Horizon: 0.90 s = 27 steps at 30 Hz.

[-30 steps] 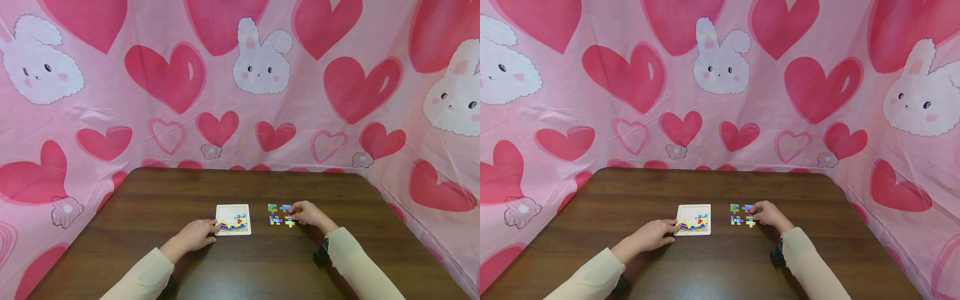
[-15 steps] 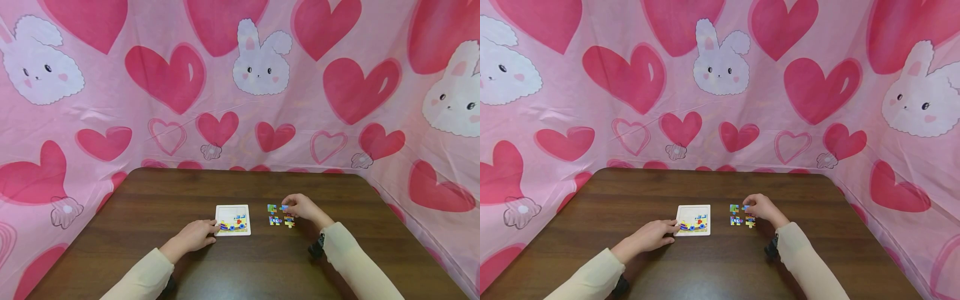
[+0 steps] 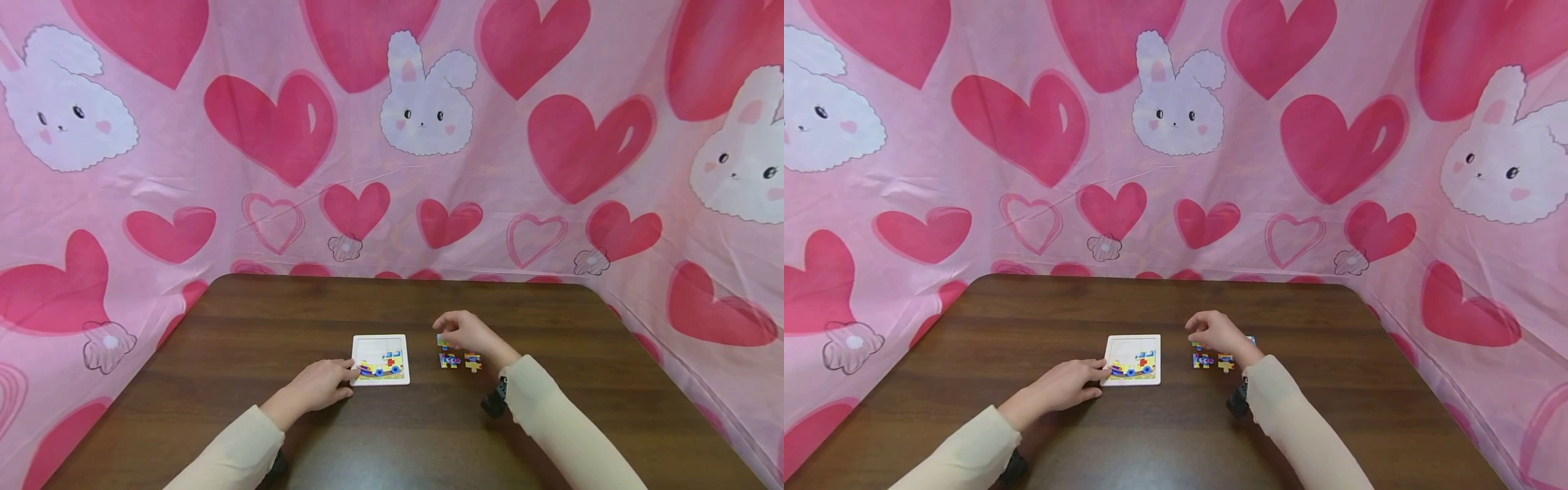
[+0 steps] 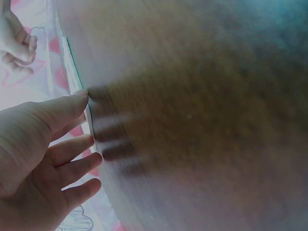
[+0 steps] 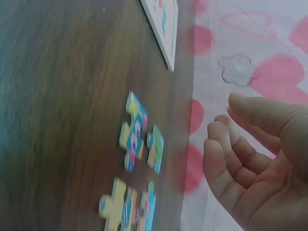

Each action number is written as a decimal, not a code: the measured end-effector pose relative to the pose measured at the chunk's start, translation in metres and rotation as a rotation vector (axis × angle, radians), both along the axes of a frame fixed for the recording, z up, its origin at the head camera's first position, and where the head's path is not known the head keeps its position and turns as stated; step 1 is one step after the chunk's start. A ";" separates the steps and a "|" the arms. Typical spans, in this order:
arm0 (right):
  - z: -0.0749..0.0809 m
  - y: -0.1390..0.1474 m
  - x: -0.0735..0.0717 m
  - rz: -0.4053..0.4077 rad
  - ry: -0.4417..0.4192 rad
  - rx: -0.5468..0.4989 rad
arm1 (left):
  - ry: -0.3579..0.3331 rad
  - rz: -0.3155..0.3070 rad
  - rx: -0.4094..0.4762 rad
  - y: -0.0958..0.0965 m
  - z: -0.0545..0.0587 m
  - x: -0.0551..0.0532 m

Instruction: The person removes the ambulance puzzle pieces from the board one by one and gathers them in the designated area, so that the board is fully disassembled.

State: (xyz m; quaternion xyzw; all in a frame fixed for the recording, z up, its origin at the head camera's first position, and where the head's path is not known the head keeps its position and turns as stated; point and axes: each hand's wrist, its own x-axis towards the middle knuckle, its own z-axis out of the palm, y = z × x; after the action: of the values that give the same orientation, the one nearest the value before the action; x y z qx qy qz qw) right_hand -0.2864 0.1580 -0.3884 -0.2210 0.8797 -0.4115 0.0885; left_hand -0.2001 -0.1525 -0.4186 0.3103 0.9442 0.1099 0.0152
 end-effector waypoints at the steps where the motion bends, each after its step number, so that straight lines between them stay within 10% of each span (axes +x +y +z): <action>1: -0.001 -0.003 0.000 0.006 0.000 -0.002 | -0.002 0.001 0.001 0.000 0.000 0.000; 27: -0.018 -0.068 0.011 0.125 -0.013 0.085 | 0.000 0.003 -0.004 0.000 -0.001 -0.001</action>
State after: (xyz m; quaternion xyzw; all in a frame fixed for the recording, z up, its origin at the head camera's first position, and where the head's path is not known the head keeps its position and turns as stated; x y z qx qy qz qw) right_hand -0.2754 0.0899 -0.4061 -0.2691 0.8803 -0.3688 0.1292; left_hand -0.2014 -0.1520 -0.4193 0.3088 0.9449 0.1079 0.0157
